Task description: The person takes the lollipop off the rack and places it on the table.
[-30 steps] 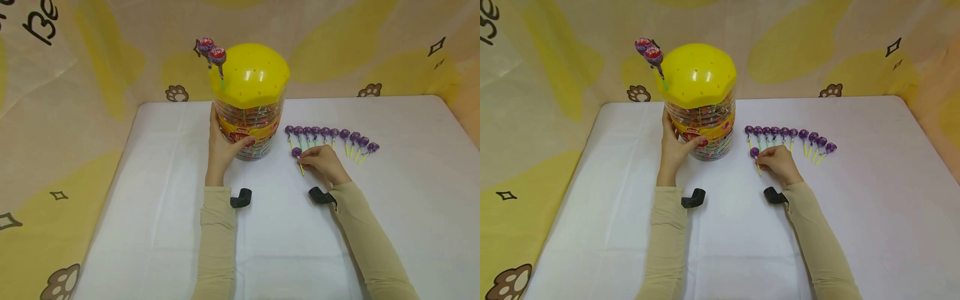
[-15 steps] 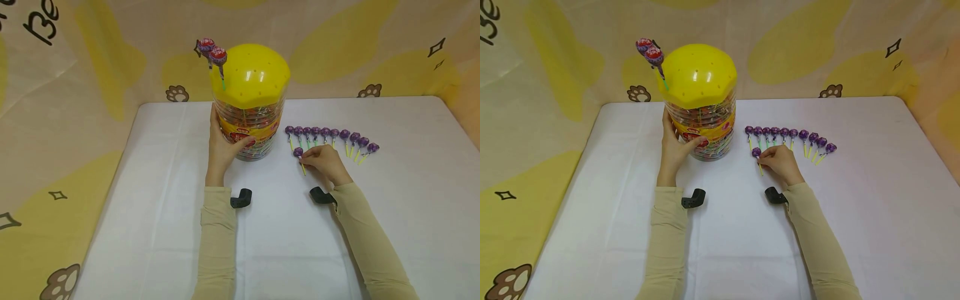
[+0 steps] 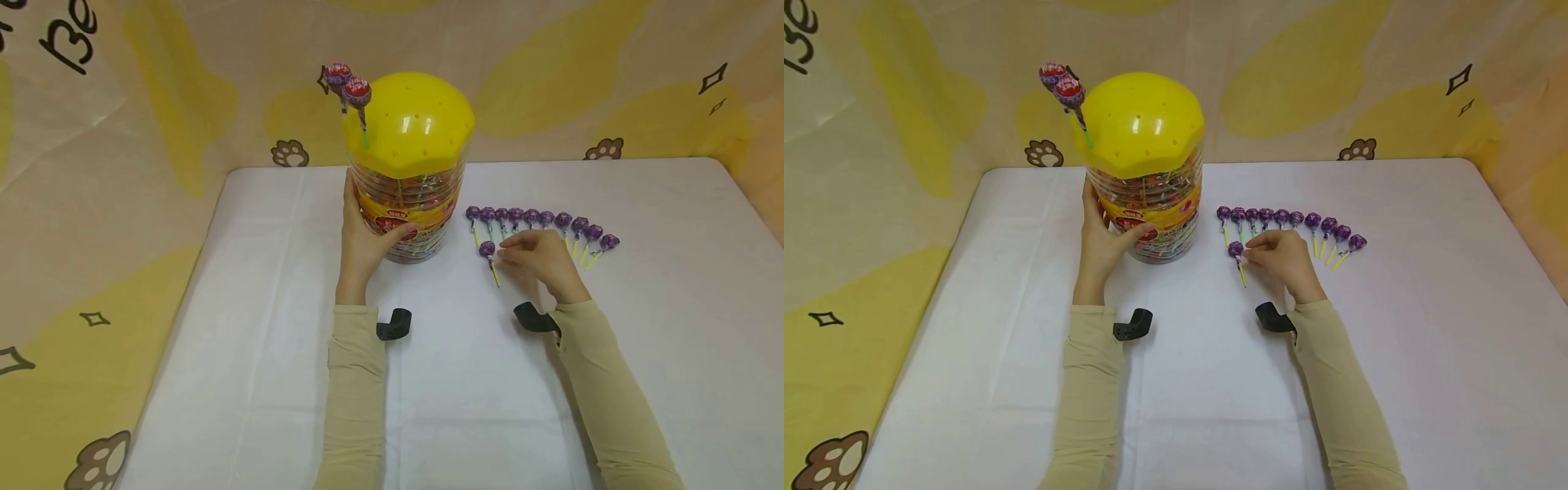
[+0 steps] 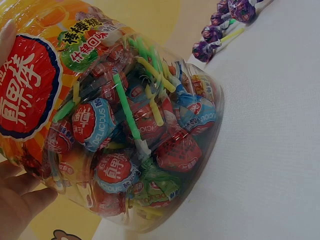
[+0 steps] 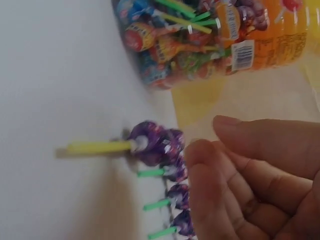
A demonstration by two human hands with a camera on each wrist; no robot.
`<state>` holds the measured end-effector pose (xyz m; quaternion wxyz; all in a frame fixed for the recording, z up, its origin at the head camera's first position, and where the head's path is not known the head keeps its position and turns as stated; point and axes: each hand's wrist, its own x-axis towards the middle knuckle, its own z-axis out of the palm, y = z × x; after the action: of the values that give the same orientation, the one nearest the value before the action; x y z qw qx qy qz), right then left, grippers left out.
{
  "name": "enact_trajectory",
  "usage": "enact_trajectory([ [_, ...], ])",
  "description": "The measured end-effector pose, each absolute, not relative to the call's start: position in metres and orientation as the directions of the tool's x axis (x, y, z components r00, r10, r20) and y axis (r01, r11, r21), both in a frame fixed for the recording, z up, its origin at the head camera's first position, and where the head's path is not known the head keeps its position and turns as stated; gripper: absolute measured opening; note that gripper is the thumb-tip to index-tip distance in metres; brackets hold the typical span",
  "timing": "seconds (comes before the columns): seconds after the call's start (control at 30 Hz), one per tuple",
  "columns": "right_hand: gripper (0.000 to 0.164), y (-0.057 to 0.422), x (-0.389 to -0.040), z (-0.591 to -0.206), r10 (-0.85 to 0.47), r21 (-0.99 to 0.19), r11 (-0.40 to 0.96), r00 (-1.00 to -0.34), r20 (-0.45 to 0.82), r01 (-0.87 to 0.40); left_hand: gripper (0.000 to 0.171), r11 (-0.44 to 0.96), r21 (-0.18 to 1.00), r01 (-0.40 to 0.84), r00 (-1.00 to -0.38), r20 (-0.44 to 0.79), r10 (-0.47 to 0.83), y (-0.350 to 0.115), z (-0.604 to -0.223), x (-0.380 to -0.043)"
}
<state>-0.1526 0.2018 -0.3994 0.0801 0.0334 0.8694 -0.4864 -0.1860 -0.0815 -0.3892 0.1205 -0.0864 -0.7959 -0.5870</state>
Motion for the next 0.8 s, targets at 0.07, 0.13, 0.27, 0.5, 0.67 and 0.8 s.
enact_trajectory([
  [0.07, 0.026, 0.199, -0.152, -0.396, -0.034, -0.876, 0.473, -0.992, -0.125, 0.094, 0.112, 0.294, 0.913, 0.282, -0.955, 0.296, -0.004, -0.082, -0.389, -0.186],
  [0.13, 0.025, 0.195, -0.151, -0.394, -0.043, -0.906, 0.42, -0.996, -0.08, 0.054, 0.112, 0.293, 0.914, 0.28, -0.956, 0.294, -0.004, -0.082, -0.39, -0.186],
  [0.27, 0.026, 0.188, -0.15, -0.385, -0.03, -0.932, 0.363, -0.999, -0.019, 0.006, 0.113, 0.288, 0.919, 0.268, -0.96, 0.281, -0.002, -0.082, -0.39, -0.186],
  [0.5, 0.025, 0.173, -0.149, -0.363, 0.007, -0.961, 0.273, -0.998, 0.059, -0.055, 0.113, 0.286, 0.919, 0.271, -0.959, 0.283, 0.0, -0.082, -0.389, -0.185],
  [0.67, 0.02, 0.16, -0.147, -0.348, 0.038, -0.971, 0.185, -0.986, 0.162, -0.152, 0.115, 0.294, 0.915, 0.277, -0.957, 0.289, 0.001, -0.082, -0.389, -0.185],
  [0.8, 0.014, 0.148, -0.144, -0.337, 0.057, -0.964, 0.066, -0.963, 0.262, -0.258, 0.115, 0.297, 0.914, 0.275, -0.958, 0.288, 0.001, -0.082, -0.389, -0.184],
])
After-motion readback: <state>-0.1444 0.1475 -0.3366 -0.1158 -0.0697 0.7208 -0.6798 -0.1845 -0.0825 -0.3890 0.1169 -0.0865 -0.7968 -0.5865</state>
